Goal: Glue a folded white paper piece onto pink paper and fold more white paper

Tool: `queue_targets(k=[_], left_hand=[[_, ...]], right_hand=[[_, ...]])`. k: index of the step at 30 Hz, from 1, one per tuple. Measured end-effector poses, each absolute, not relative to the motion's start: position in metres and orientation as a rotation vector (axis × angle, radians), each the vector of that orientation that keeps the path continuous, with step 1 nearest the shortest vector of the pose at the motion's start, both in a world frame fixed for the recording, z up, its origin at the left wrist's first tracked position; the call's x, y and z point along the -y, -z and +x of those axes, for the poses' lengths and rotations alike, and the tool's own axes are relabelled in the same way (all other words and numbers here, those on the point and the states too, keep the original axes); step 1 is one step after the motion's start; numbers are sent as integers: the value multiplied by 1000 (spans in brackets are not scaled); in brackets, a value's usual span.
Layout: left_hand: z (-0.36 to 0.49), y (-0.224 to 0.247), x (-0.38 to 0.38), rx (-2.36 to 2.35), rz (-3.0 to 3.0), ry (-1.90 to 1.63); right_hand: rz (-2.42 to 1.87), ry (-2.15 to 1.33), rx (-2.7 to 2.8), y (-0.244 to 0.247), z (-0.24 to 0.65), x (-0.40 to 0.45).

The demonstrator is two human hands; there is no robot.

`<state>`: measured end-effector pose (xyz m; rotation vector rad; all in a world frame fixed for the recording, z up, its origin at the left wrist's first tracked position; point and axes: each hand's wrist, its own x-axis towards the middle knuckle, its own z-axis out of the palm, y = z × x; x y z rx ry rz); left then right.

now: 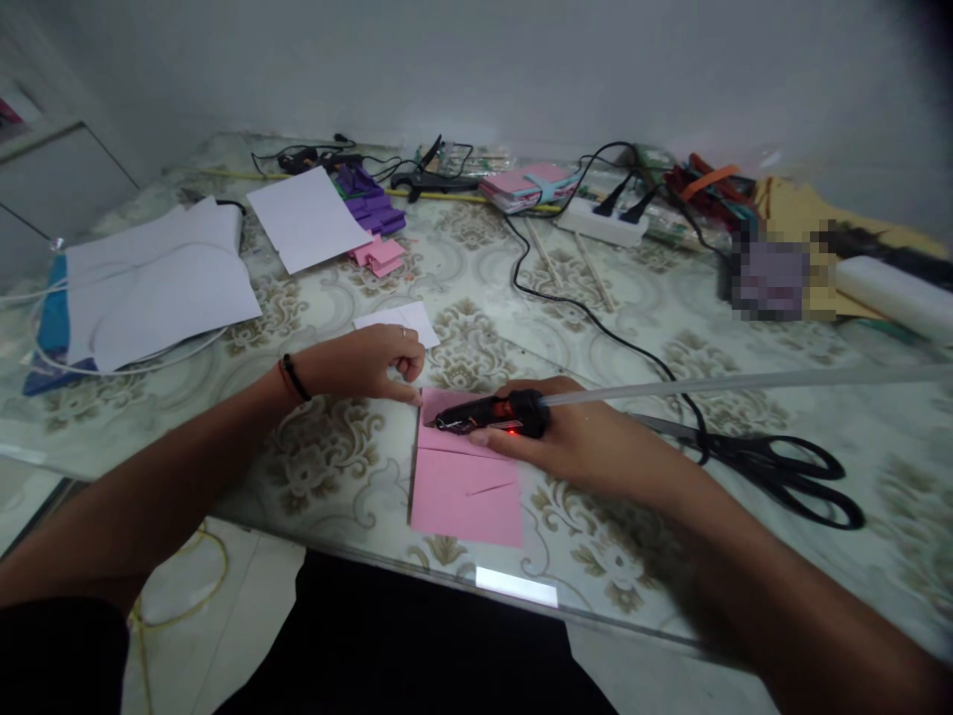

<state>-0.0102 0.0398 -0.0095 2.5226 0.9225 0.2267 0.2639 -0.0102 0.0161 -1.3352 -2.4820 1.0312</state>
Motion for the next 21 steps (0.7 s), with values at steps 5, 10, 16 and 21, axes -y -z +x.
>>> queue_targets(k=[5, 10, 16, 21], left_hand=[[-11, 11, -40, -899, 2531, -242], [-12, 10, -41, -910, 2527, -225], [-11, 10, -41, -908, 2526, -223], [-11, 9, -41, -904, 2525, -224]], right_hand=[[-1354, -1073, 2500, -21, 264, 12], [-1273, -1110, 2492, -21, 264, 12], [-1161, -1116, 2523, -21, 269, 10], [-1169, -1110, 2543, -25, 273, 10]])
